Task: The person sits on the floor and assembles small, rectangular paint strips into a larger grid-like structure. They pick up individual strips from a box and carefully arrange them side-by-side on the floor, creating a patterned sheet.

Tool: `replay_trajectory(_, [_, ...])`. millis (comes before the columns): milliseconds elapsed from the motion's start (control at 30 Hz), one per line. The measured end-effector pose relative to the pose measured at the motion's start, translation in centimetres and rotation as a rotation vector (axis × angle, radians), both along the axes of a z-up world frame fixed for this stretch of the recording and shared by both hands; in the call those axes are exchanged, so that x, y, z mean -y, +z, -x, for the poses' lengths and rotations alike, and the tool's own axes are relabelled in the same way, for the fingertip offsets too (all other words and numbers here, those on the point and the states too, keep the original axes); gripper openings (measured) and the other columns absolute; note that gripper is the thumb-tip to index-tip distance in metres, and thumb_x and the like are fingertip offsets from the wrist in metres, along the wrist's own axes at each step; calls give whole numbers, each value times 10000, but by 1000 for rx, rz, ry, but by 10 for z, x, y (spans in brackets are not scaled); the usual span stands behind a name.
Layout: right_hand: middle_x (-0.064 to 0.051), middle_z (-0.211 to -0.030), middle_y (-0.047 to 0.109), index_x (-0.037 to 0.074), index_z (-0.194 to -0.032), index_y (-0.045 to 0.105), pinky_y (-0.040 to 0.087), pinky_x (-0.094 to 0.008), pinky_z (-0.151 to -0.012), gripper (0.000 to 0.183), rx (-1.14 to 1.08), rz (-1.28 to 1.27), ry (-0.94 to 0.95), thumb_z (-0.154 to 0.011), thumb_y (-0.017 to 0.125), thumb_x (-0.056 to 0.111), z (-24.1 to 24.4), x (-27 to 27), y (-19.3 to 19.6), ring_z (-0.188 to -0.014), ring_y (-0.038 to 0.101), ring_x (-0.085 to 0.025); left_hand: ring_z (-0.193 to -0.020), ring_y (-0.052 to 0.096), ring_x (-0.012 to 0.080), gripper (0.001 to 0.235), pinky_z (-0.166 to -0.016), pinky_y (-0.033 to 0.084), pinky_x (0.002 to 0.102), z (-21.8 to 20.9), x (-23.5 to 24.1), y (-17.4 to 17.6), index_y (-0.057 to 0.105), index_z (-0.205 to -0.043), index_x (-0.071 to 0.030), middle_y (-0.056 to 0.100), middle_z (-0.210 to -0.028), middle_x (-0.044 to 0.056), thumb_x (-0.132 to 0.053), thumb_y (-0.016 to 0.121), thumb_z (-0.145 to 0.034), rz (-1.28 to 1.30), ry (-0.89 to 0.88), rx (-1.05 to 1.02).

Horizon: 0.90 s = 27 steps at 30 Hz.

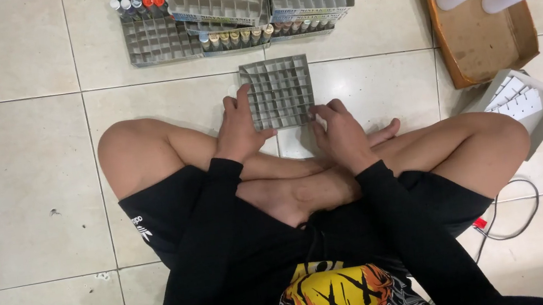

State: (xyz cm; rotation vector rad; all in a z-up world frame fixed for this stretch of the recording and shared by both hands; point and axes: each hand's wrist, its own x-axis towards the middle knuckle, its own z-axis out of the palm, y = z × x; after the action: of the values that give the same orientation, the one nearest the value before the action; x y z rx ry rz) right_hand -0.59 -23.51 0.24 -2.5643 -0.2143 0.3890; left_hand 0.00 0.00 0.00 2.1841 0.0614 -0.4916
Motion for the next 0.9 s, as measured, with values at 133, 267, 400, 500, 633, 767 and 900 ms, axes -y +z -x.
replay_trajectory(133, [-180, -1066, 584, 86, -1272, 699, 622, -441, -719, 303, 47, 28, 33, -991, 589, 63, -28, -14, 7, -902, 728, -396, -1283, 501, 577, 928, -955, 555, 641, -21, -6, 5, 202, -1587, -20, 372, -1343, 327, -246, 816, -928, -10, 48, 98])
replay_trajectory(267, [-182, -1095, 538, 146, -1370, 638, 617, -458, -711, 490, 158, 45, 257, -937, 557, -69, -67, -48, 7, -868, 724, -411, -1272, 529, 535, 849, -877, 611, 594, -33, -13, -12, 283, -1570, -26, 330, -1358, 281, -357, 774, -961, -152, -3, 132])
replay_trajectory(400, [-154, -1130, 411, 167, -1349, 624, 472, -455, -711, 538, 257, 161, 566, -896, 560, -115, -98, -82, 20, -870, 624, -403, -1256, 551, 524, 860, -825, 638, 558, -32, -14, -16, 259, -1582, -43, 328, -1361, 278, -378, 759, -967, -213, -27, 110])
replay_trajectory(500, [-114, -1115, 391, 164, -1258, 668, 477, -439, -767, 426, 269, 221, 593, -920, 595, -84, -111, -88, 8, -874, 612, -343, -1239, 572, 510, 838, -820, 642, 554, -30, -14, -15, 258, -1576, -29, 357, -1349, 276, -418, 716, -992, -246, -39, 91])
replay_trajectory(633, [-117, -1141, 388, 155, -1190, 669, 465, -439, -790, 392, 249, 192, 592, -886, 620, -88, -124, -87, -10, -936, 620, -377, -1205, 601, 492, 833, -821, 624, 561, -32, -15, -29, 257, -1578, -43, 416, -1311, 260, -444, 698, -996, -275, -45, 87])
replay_trajectory(767, [-109, -1155, 388, 126, -1160, 679, 462, -464, -819, 409, 247, 117, 597, -829, 659, -113, -135, -84, -29, -931, 638, -413, -1174, 620, 490, 803, -816, 604, 573, -32, -15, -23, 229, -1601, -80, 440, -1314, 273, -447, 652, -1026, -185, -17, 67])
replay_trajectory(900, [-89, -1157, 396, 153, -1190, 694, 440, -448, -806, 455, 271, 108, 614, -818, 675, -109, -138, -82, -35, -899, 663, -392, -1158, 643, 487, 807, -813, 601, 576, -31, -15, -14, 168, -1628, -126, 456, -1341, 285, -473, 605, -1045, -94, 15, 25])
